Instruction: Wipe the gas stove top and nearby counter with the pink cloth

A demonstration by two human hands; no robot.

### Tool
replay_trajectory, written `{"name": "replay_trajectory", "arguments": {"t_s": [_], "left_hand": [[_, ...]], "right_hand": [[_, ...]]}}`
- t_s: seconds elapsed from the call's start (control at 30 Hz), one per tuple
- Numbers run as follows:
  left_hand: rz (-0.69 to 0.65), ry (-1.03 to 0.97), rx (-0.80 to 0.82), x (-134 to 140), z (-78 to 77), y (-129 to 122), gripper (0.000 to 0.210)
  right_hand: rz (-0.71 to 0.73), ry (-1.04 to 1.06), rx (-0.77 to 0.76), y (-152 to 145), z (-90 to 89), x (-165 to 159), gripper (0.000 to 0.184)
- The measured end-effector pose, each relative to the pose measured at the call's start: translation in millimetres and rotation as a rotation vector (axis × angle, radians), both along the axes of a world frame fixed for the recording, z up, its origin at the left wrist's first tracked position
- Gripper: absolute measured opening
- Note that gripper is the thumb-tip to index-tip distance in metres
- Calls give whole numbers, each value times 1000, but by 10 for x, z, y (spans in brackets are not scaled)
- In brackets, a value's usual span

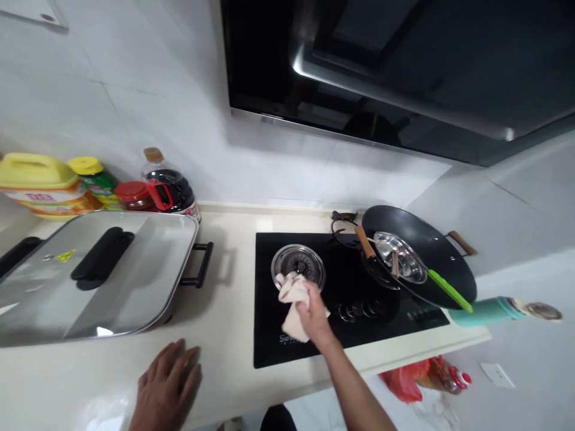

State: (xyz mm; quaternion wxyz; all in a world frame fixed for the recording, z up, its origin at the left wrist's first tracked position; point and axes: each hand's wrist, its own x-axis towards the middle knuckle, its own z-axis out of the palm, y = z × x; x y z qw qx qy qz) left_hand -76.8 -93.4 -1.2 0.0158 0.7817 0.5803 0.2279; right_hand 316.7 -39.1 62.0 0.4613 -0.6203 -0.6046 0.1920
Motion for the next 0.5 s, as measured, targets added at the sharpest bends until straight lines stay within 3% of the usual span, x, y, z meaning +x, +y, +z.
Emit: {"name": "replay_trajectory", "arguments": {"t_s": [0.1, 0.27, 0.37, 0.5], "left_hand": [[-11, 20, -1, -22, -16, 14, 35], [4, 28, -13, -51, -31, 5, 34], [4, 34, -29, -62, -4, -3, 34], [10, 57, -44, -58, 60, -3, 34]], "right_hand": [[-102, -165, -2, 376, 218, 789, 54], [-299, -397, -358, 863, 294, 1816, 58], [-401, -407, -521, 1022, 202, 2119, 55], [-485, -446, -713, 1111, 58, 2121, 58]]}}
